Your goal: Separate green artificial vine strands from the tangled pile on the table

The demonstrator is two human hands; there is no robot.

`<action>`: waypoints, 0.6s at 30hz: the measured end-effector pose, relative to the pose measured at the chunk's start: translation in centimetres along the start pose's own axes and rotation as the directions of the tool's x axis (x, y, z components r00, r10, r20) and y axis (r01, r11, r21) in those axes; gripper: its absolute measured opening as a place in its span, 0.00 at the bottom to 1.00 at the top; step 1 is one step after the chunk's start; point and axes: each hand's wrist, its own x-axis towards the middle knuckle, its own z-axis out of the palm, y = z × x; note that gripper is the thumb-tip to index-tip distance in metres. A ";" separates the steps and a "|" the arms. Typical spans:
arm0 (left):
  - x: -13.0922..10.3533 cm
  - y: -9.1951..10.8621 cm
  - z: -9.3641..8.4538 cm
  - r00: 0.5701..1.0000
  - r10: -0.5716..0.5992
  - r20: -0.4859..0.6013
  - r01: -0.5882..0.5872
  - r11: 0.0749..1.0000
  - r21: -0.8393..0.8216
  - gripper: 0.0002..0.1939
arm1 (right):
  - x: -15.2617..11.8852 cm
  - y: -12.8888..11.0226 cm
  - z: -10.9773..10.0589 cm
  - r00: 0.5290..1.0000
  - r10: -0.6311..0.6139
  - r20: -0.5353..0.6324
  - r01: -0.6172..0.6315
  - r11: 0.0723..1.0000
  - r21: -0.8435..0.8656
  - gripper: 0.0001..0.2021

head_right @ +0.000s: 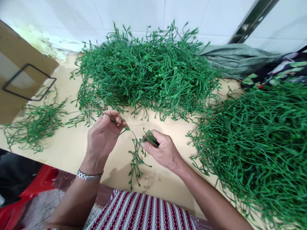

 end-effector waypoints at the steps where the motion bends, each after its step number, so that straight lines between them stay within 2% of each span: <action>1: -0.2 -0.2 -0.4 1.000 -0.028 -0.012 0.028 1.000 -0.002 0.08 | -0.1 0.0 0.0 1.000 -0.002 -0.005 0.002 1.000 -0.009 0.12; 8: -2.3 -0.2 -2.9 0.981 -0.159 -0.114 0.164 0.986 0.035 0.08 | -0.6 0.1 -0.4 1.000 0.009 -0.028 -0.012 0.996 -0.085 0.11; 12: -3.9 -0.2 -3.6 0.958 -0.262 -0.117 0.269 0.962 0.049 0.07 | -0.9 0.0 -0.6 1.000 -0.016 0.010 0.017 0.991 -0.130 0.10; 15: -5.0 -0.4 -2.7 0.971 -0.204 -0.127 0.231 0.934 0.273 0.05 | -1.2 -0.4 -0.6 0.997 -0.058 0.048 0.066 0.982 -0.179 0.09; 16: -5.3 -0.4 -2.2 0.983 -0.158 -0.092 0.182 0.900 0.395 0.07 | -1.3 -0.6 -0.6 0.995 -0.080 0.052 0.089 0.976 -0.197 0.09; 18: -5.8 -0.5 -0.9 0.995 -0.090 0.047 0.041 0.786 0.616 0.07 | -1.5 -0.9 -0.5 0.991 -0.125 0.051 0.133 0.965 -0.225 0.09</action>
